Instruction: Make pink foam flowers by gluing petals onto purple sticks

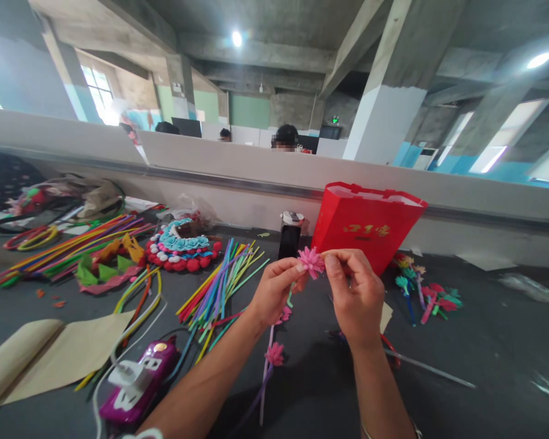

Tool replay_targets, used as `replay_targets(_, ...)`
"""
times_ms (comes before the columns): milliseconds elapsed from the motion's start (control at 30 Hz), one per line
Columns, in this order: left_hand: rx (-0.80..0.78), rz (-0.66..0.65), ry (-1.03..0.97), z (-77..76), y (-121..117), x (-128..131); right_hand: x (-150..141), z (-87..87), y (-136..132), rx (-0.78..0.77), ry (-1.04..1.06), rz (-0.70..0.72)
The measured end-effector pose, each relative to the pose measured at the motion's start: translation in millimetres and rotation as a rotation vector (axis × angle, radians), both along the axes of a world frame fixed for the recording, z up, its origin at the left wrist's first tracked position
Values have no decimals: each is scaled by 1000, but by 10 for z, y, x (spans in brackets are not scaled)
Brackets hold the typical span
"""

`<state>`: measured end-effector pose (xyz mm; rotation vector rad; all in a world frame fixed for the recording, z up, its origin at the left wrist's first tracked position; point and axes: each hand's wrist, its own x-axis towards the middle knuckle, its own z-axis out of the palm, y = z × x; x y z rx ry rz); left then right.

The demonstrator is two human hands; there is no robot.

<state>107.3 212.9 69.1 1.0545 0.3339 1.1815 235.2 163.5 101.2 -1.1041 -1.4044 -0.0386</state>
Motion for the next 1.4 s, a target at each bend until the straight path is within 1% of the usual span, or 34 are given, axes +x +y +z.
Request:
replay_targets(100,-12,33,-9,-1,5,4,8,-7,1,30,45,-27)
replay_targets(233,-14,64,16,-21,18,11,-1,-1,-21,62,51,-16)
replay_targets(467,36,120,77,-88,38,32,-29,54,-44,101,-64,-19)
replay_targets(633,60,153,102,-87,29,32,-4,36,-26,84,-141,-48)
replay_targets(767,70,177,104,-71,21,34,16,27,-21,70,-166,-37)
replay_targets(933,81,186,115,-68,16,35,35,41,-22,-1,-161,-5)
replay_targets(1133,113,200,110,-53,-9,51,58,54,-39,-98,-84,89)
replay_targets(1233,110,205,124,-55,-14,53,69,55,-40,-104,-51,108)
replay_targets(1400,108,150,183,-50,0,14,71,56,-36,-73,-50,79)
